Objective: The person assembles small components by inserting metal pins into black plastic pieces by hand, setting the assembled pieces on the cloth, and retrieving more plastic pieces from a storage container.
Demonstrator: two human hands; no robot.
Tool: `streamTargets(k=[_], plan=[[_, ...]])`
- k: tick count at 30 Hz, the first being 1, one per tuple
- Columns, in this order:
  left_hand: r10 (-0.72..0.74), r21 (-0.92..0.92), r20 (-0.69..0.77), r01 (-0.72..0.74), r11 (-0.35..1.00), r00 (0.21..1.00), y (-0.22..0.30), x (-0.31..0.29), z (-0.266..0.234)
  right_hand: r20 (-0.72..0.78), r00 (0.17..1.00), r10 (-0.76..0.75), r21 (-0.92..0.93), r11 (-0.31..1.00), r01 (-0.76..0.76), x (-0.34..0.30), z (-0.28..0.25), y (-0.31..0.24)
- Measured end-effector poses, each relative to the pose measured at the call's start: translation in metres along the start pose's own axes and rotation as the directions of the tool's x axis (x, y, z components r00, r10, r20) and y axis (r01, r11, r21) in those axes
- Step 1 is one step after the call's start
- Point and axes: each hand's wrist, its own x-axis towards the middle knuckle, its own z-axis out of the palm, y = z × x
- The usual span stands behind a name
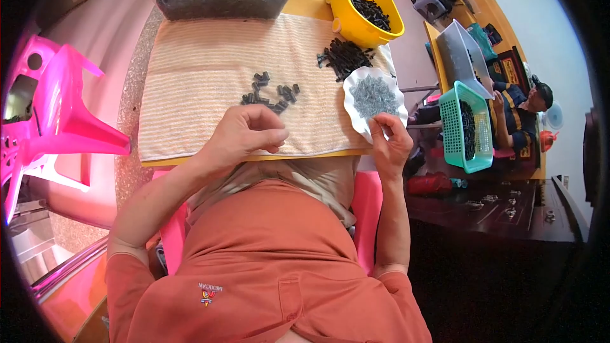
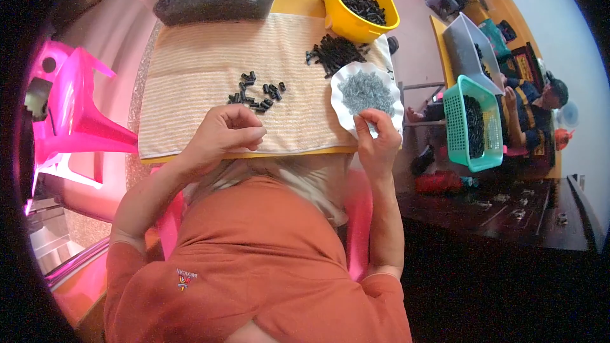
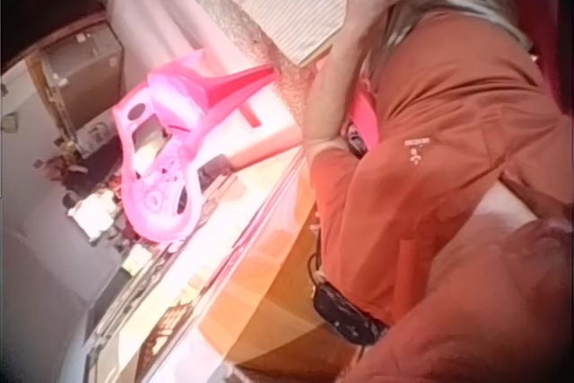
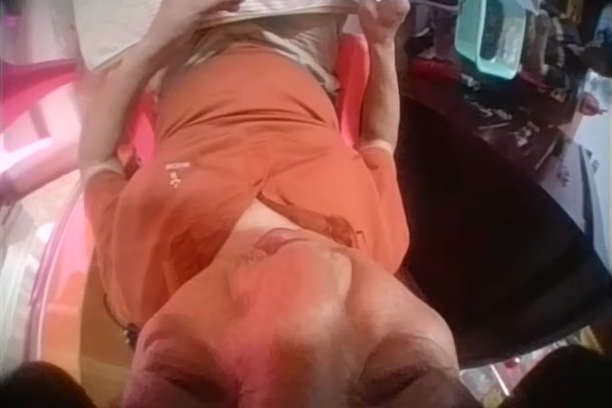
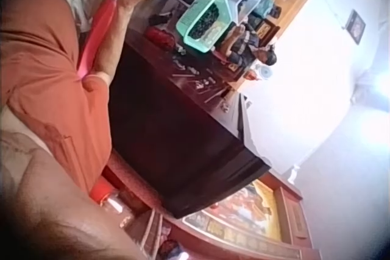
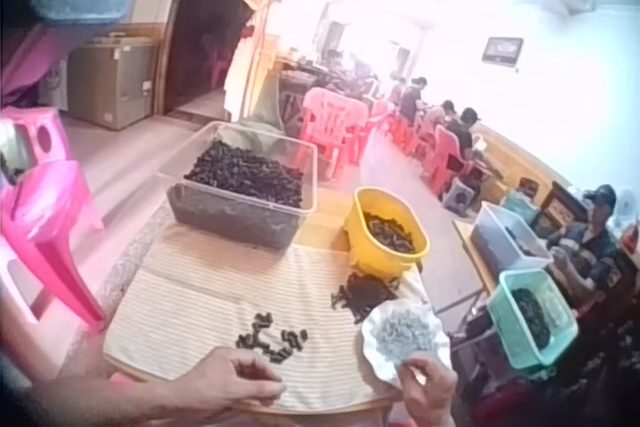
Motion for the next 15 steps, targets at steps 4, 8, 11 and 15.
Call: streamTargets(k=[4,8,11,15], plan=[[0.000,0.011,0.002,0.000,1.000,1.000,0.000,0.004,0.003,0.020,0.999,0.047,0.042,0.998,-0.048,0.000,-0.003,-0.002],[0.006,0.025,0.011,-0.006,1.000,1.000,-0.006,0.010,0.007,0.028,0.994,0.103,0.091,0.990,-0.105,-0.002,-0.003,-0.015],[0.014,0.052,0.043,-0.016,0.999,0.999,-0.004,0.020,0.019,0.065,0.985,0.162,0.236,0.956,-0.173,-0.004,-0.001,-0.027],[0.069,0.015,0.101,-0.071,0.997,0.993,-0.001,0.038,0.048,0.086,0.992,0.096,0.345,0.931,-0.120,-0.006,0.006,-0.058]])
